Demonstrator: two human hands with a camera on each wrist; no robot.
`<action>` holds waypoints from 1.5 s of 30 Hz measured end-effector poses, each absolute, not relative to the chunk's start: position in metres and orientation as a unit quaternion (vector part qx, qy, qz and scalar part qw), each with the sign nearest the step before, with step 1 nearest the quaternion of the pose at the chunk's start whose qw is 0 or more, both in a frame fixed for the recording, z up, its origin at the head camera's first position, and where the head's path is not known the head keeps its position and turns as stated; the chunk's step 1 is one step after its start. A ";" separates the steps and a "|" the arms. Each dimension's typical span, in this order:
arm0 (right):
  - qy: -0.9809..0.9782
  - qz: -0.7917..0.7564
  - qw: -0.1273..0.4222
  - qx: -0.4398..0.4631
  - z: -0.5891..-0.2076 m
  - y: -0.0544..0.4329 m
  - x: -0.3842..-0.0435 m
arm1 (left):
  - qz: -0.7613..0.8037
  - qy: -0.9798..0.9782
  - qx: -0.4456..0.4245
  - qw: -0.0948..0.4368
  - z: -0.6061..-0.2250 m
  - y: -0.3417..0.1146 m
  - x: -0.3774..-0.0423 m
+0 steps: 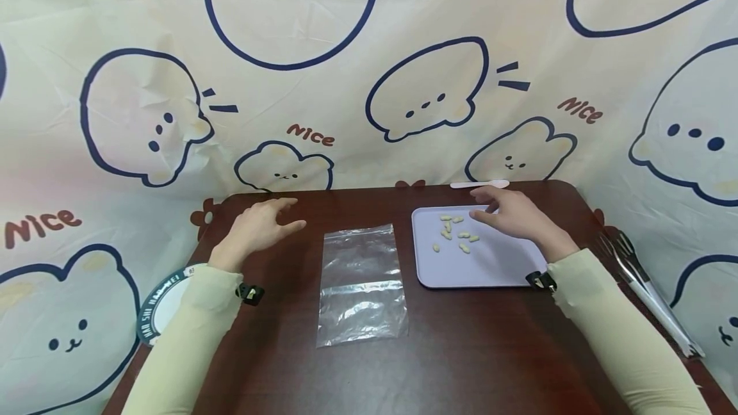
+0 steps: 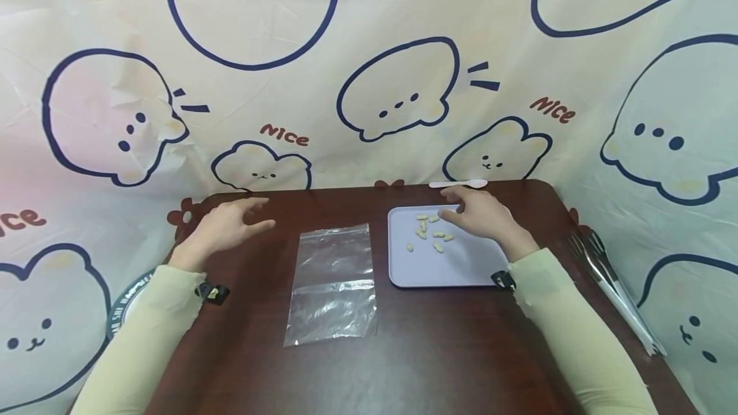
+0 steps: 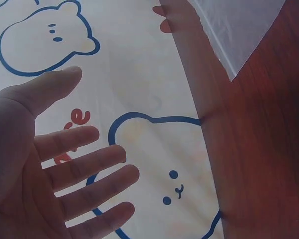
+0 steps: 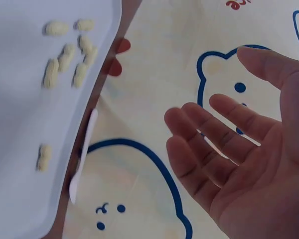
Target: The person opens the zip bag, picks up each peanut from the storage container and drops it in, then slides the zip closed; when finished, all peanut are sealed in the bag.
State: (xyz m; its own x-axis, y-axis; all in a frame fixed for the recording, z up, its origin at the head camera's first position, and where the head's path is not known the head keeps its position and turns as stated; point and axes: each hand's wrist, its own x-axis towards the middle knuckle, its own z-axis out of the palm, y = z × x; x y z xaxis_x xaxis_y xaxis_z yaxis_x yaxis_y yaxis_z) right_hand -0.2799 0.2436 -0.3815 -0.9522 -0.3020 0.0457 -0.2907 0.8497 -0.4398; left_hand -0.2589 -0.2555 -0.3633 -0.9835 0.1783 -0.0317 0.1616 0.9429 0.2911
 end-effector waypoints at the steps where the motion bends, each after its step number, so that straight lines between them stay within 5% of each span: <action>1: 0.961 -0.228 0.013 -0.155 -0.383 0.241 -0.280 | 0.150 0.984 0.087 0.027 -0.365 -0.255 -0.258; 45: 0.913 -0.312 0.036 -0.259 -0.446 0.134 -0.280 | 0.190 0.971 0.136 0.039 -0.429 -0.216 -0.248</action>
State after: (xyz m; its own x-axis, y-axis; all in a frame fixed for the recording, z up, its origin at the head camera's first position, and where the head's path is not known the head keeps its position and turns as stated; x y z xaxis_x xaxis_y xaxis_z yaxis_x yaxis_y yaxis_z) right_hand -0.2797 0.1338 -0.4460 -0.8630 -0.4958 0.0965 -0.4512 0.6708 -0.5887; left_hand -0.2478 -0.2158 -0.4291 -0.9600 0.2790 -0.0247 0.2491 0.8905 0.3808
